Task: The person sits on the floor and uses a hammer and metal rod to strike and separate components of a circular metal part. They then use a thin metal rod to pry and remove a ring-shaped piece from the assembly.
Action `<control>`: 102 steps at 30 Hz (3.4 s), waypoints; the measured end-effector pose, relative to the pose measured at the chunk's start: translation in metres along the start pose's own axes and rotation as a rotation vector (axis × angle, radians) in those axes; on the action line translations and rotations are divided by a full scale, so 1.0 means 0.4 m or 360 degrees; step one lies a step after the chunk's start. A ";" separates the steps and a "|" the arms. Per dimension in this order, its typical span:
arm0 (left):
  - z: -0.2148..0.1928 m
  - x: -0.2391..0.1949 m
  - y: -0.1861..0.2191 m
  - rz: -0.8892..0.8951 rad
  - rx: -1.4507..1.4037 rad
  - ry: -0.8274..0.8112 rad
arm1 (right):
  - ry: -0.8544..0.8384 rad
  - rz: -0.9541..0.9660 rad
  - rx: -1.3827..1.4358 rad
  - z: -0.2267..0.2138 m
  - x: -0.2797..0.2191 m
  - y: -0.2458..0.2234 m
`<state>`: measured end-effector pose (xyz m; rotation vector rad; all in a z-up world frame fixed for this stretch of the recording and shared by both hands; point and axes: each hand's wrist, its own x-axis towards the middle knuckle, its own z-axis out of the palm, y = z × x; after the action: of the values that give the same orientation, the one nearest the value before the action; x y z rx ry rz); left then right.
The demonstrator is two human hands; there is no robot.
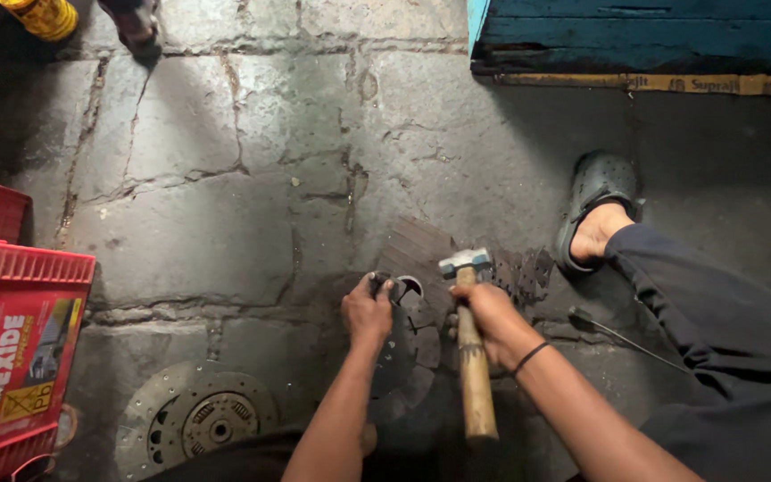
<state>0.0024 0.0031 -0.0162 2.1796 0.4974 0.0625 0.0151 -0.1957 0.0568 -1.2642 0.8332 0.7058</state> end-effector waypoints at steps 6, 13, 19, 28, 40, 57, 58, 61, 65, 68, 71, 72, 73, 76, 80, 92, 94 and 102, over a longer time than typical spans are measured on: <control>-0.011 -0.008 0.023 0.0050 0.0012 0.0015 | 0.0013 0.0178 0.0114 -0.020 -0.011 -0.007; -0.019 -0.009 0.039 0.0004 0.0077 -0.0043 | -0.0112 -0.0040 -0.0123 0.054 -0.098 -0.038; -0.009 -0.005 0.033 -0.0044 0.0118 -0.0029 | -0.0075 -0.0140 -0.0372 0.092 -0.164 -0.069; 0.001 0.000 0.012 0.0182 0.0156 -0.0036 | -0.0081 -0.0319 -0.0577 0.062 -0.085 0.003; 0.118 0.068 -0.087 0.0200 0.0324 -0.0094 | -0.0074 -0.1427 -0.1166 0.041 0.143 0.074; -0.008 -0.007 0.047 0.0286 0.0314 -0.0081 | 0.0192 -0.1228 -0.1627 0.090 -0.159 -0.038; -0.007 -0.006 0.044 0.0294 0.0327 -0.0081 | 0.0148 -0.1403 -0.1541 0.095 -0.169 -0.039; 0.001 -0.008 0.029 0.0348 0.0302 -0.0075 | 0.0088 -0.1511 -0.1580 0.107 -0.192 -0.035; 0.008 -0.002 0.012 0.0313 0.0328 -0.0154 | 0.0077 -0.1272 -0.1868 0.115 -0.193 -0.021; 0.009 -0.014 0.012 0.0388 0.0278 -0.0078 | 0.0057 -0.1161 -0.1915 0.105 -0.188 0.001; -0.010 -0.004 0.037 0.0307 0.0212 -0.0157 | 0.0077 -0.1253 -0.1877 0.109 -0.179 -0.002; -0.015 -0.006 0.047 0.0346 0.0237 -0.0162 | 0.0087 -0.1227 -0.1861 0.107 -0.179 -0.002; -0.020 -0.009 0.056 0.0385 0.0261 -0.0166 | 0.0097 -0.1202 -0.1845 0.104 -0.179 -0.004; -0.035 -0.006 0.080 0.0466 0.0333 -0.0170 | 0.0110 -0.1185 -0.1812 0.100 -0.177 -0.009; -0.040 0.022 0.089 0.0333 0.0661 -0.0381 | 0.0056 -0.1223 -0.1761 0.086 -0.163 -0.006; -0.028 0.012 0.048 0.0022 0.0355 -0.0408 | -0.0173 -0.0423 -0.0603 0.042 -0.123 -0.025; -0.026 0.014 0.046 -0.0009 0.0334 -0.0437 | -0.0197 -0.0488 -0.0312 0.031 -0.149 -0.049; -0.019 0.002 0.047 0.0067 0.0300 -0.0334 | -0.0354 -0.0391 -0.0060 0.029 -0.189 -0.070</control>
<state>0.0077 -0.0007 0.0029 2.3476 0.3492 -0.1961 0.0001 -0.1895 0.1368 -1.2692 0.4750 0.6516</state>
